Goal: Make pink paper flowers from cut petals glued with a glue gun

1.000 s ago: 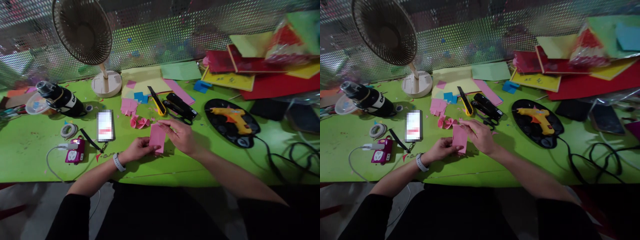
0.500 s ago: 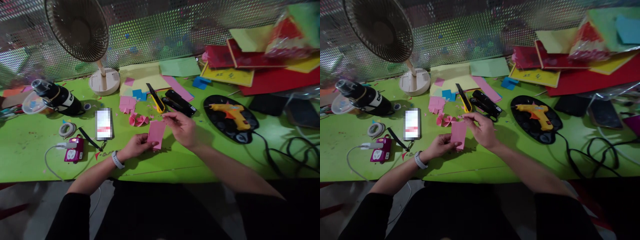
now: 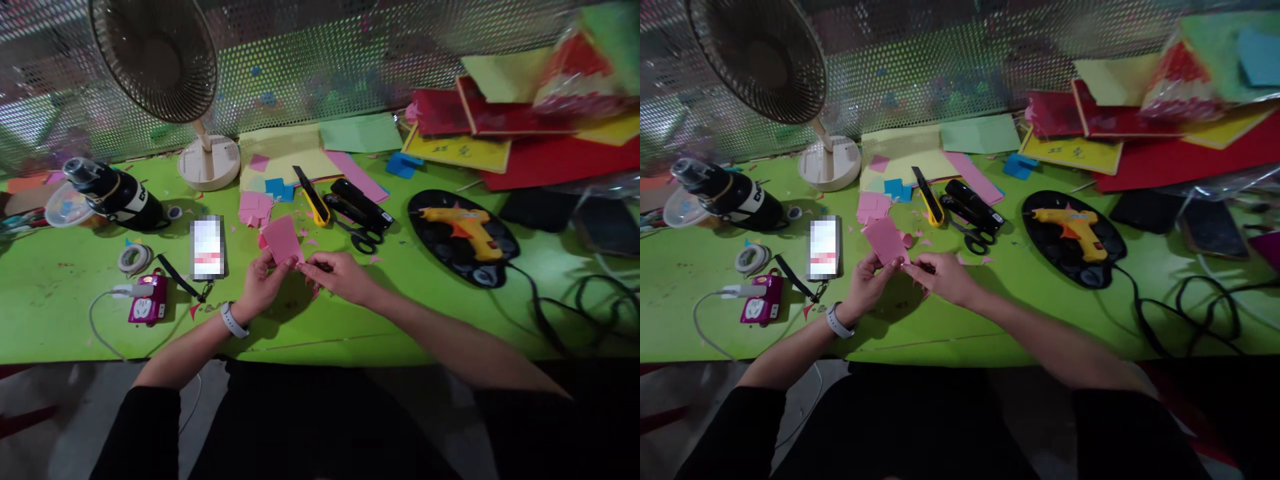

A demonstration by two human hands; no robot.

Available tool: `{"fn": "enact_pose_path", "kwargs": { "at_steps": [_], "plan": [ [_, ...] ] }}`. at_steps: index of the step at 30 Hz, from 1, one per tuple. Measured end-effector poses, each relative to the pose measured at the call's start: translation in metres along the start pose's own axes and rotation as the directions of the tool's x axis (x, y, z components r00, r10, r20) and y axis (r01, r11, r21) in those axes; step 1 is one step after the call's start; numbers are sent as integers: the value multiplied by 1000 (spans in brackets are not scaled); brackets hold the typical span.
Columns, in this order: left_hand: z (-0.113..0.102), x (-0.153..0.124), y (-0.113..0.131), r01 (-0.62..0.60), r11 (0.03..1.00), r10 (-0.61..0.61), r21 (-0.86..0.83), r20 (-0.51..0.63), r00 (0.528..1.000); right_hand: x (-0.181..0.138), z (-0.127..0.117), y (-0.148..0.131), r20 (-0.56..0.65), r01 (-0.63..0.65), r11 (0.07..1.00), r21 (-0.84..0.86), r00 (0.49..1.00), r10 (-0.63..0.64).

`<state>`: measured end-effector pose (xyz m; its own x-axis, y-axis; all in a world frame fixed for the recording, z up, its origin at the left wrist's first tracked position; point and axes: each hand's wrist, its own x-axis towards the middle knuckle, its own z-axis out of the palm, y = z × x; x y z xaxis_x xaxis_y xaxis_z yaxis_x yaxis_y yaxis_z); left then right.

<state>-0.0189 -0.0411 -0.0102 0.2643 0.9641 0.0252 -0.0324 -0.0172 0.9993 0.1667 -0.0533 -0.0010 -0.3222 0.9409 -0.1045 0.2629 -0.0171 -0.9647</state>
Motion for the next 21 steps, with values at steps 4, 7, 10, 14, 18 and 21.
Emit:
{"fn": "enact_pose_path", "kwargs": {
  "at_steps": [4,7,10,14,18,21],
  "plan": [
    [1,-2,4,-41,999,41,19,-7,999,-1,2,6,7,17,993,114,1000,-18],
    [2,-4,6,-7,1000,7,-21,1,1000,-3,3,8,1,75,983,168,997,-77],
    [1,-4,9,4,1000,-4,2,-3,1000,-4,3,8,-22,123,980,159,992,-121],
    [-4,1,12,50,998,-48,-28,62,997,-4,1,5,-22,145,976,161,989,-143],
    [-10,7,11,197,964,-155,-178,224,962,-3,-3,4,-18,153,978,138,988,-152],
    [-13,9,9,295,935,-229,-199,297,927,-2,-7,5,-25,169,981,100,986,-167]
  ]
}}
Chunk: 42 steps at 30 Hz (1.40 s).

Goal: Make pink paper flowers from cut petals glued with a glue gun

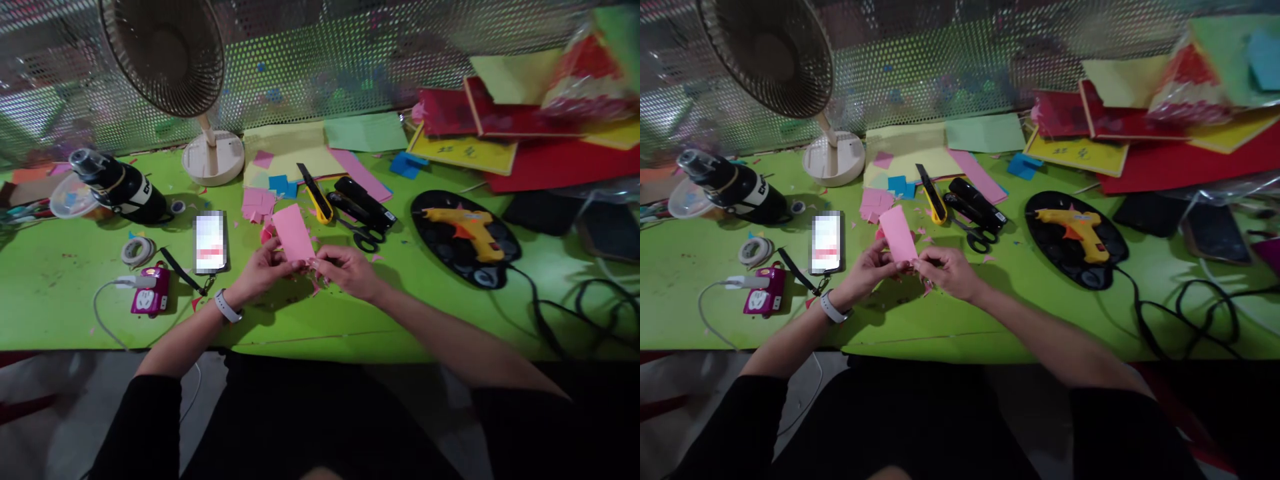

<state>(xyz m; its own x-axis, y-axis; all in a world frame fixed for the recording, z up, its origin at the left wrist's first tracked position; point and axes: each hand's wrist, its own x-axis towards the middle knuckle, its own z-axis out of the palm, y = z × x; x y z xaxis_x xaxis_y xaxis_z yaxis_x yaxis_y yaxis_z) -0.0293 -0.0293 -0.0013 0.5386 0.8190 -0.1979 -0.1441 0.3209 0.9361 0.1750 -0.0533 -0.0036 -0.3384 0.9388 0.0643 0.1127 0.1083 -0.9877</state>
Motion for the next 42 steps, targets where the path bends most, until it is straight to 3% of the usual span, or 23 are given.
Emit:
{"fn": "enact_pose_path", "kwargs": {
  "at_steps": [3,9,16,23,30,36,42],
  "plan": [
    [-1,0,-2,0,1000,0,2,-4,1000,1,-3,3,7,-2,999,-37,1000,2],
    [2,1,-10,-116,992,117,58,-22,993,1,-2,5,19,-70,993,-96,997,72],
    [4,-2,-13,-153,985,155,82,-17,988,2,-1,3,48,28,971,-236,999,-17],
    [-1,-1,-8,-149,987,150,59,0,989,5,-9,-2,180,-45,975,-217,980,86],
    [-5,1,-9,-69,995,68,67,13,998,6,-11,-5,227,59,889,-453,973,51],
    [-9,-1,0,-27,994,28,104,-11,1000,3,-14,-10,182,87,894,-440,983,-6],
    [-23,0,20,-21,995,28,100,-63,998,5,-26,-14,103,18,964,-266,995,9]
  ]
}}
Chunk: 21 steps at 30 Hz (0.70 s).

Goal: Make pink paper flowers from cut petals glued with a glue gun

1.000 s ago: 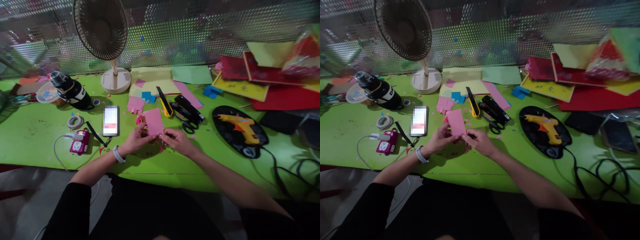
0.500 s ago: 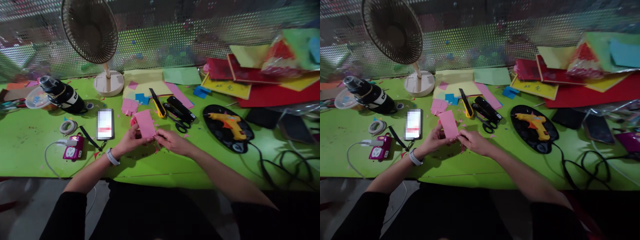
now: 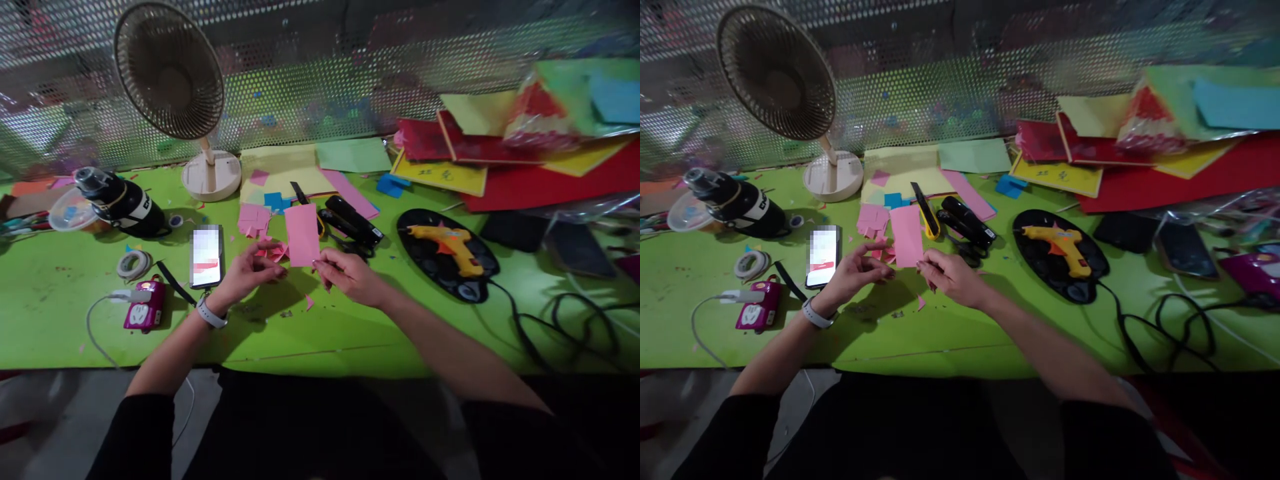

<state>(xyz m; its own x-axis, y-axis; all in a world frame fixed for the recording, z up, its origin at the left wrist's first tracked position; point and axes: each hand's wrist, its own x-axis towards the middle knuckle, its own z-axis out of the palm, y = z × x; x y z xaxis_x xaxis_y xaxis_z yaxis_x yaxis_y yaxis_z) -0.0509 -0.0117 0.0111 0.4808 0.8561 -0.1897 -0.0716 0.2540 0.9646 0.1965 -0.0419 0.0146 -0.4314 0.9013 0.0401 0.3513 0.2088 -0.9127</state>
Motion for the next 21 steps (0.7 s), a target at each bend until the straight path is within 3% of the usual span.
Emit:
{"fn": "enact_pose_path", "kwargs": {
  "at_steps": [3,6,11,13,19,21],
  "plan": [
    [1,1,0,21,996,-23,-84,-18,1000,0,3,0,49,-28,998,56,998,26],
    [9,1,-8,-3,999,1,-51,-46,999,0,15,2,149,-66,995,69,987,55],
    [22,-1,-18,-121,992,125,43,-100,987,2,31,9,75,-146,985,90,987,139],
    [22,-2,-17,-141,990,142,16,-102,985,3,33,9,108,-151,985,88,984,141],
    [9,0,-4,-204,979,192,-31,-223,956,1,22,6,285,-190,971,144,948,143],
    [4,0,1,-255,967,239,-23,-276,931,6,10,5,250,-198,972,125,954,163]
  ]
}}
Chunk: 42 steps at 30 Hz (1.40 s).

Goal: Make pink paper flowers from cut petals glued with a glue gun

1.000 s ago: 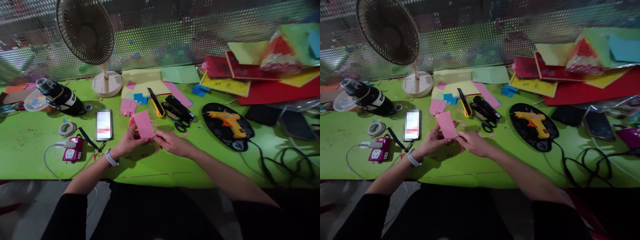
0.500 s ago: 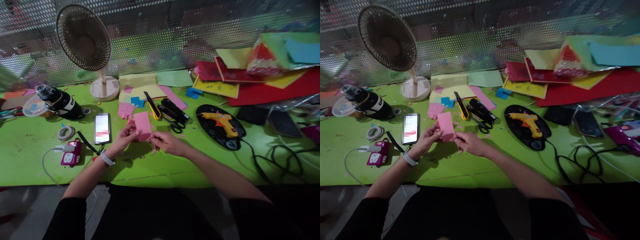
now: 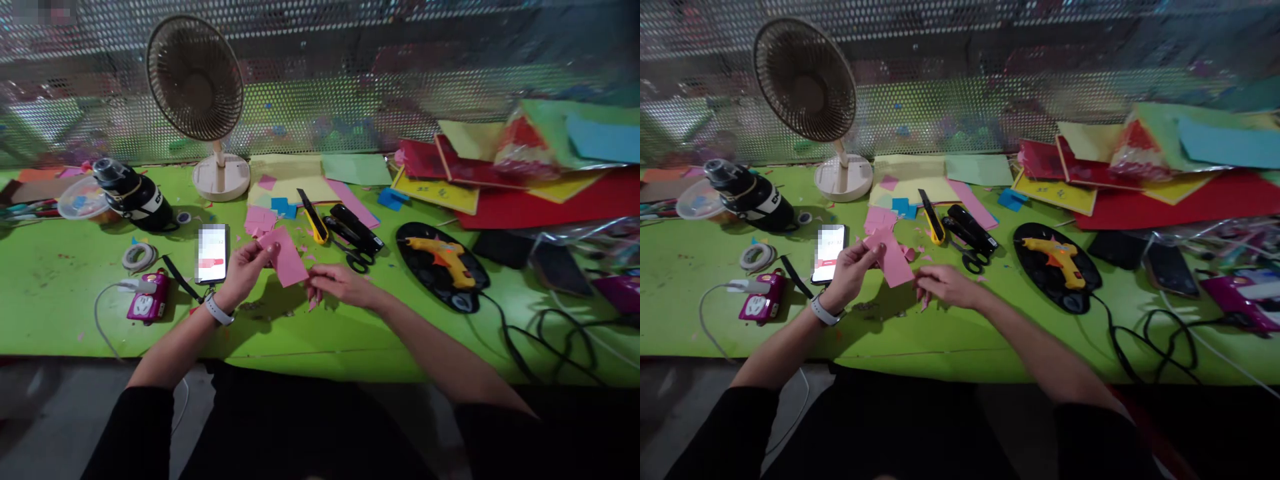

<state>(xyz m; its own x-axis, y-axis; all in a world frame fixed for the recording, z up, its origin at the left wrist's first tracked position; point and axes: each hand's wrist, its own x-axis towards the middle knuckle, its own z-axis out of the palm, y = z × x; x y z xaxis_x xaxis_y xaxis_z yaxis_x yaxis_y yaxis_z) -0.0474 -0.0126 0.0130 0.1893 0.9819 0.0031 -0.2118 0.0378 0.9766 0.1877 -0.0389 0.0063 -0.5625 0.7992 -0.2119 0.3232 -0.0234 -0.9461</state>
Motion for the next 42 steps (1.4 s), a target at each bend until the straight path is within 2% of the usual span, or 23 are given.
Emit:
{"fn": "enact_pose_path", "kwargs": {
  "at_steps": [2,3,4,5,7,8,10,12,15,18,20,22,24,26,29,35,42],
  "plan": [
    [-4,3,4,-19,1000,18,-19,-54,998,8,-17,-5,-224,-41,978,-204,974,-6],
    [-5,4,5,-8,999,6,-33,-67,998,15,-26,-7,-366,-109,926,-361,930,-33],
    [-5,5,5,14,999,-17,-46,-66,998,24,-33,-9,-478,-207,838,-505,875,-72],
    [-6,5,4,40,998,-43,-56,-55,998,34,-39,-10,-541,-309,729,-611,835,-99],
    [-5,5,2,87,994,-90,-68,-29,996,55,-45,-10,-598,-461,517,-721,791,-128],
    [-5,5,0,104,992,-106,-75,-26,994,65,-46,-8,-599,-501,442,-744,793,-110],
    [-5,6,-4,121,987,-125,-102,-34,992,80,-44,-5,-590,-534,358,-766,805,-61],
    [-5,7,-6,139,979,-147,-151,-42,988,89,-42,-2,-590,-549,334,-766,807,-26],
    [-7,9,-7,182,957,-195,-225,-36,980,90,-45,-2,-605,-575,352,-739,796,29],
    [-8,10,-5,194,945,-212,-262,-41,976,81,-54,-5,-568,-558,426,-712,815,117],
    [-8,10,-6,191,944,-211,-267,-46,976,70,-61,-5,-521,-508,530,-679,842,140],
    [-8,11,-7,197,944,-216,-265,-44,975,54,-68,-1,-481,-419,685,-596,869,114],
    [-9,11,-8,201,945,-219,-259,-42,975,36,-73,5,-480,-305,855,-421,874,75],
    [-10,12,-9,208,946,-223,-250,-34,974,17,-73,10,-456,-192,960,-206,886,80],
    [-13,14,-8,218,946,-231,-240,-27,973,-7,-68,15,-451,-105,993,-60,890,67],
    [-20,18,-4,206,958,-214,-200,-17,977,-33,-65,3,-453,14,992,-123,889,-68],
    [-22,20,-2,193,964,-201,-180,-30,979,-47,-71,-7,-442,-5,997,-74,897,-28]
  ]
}}
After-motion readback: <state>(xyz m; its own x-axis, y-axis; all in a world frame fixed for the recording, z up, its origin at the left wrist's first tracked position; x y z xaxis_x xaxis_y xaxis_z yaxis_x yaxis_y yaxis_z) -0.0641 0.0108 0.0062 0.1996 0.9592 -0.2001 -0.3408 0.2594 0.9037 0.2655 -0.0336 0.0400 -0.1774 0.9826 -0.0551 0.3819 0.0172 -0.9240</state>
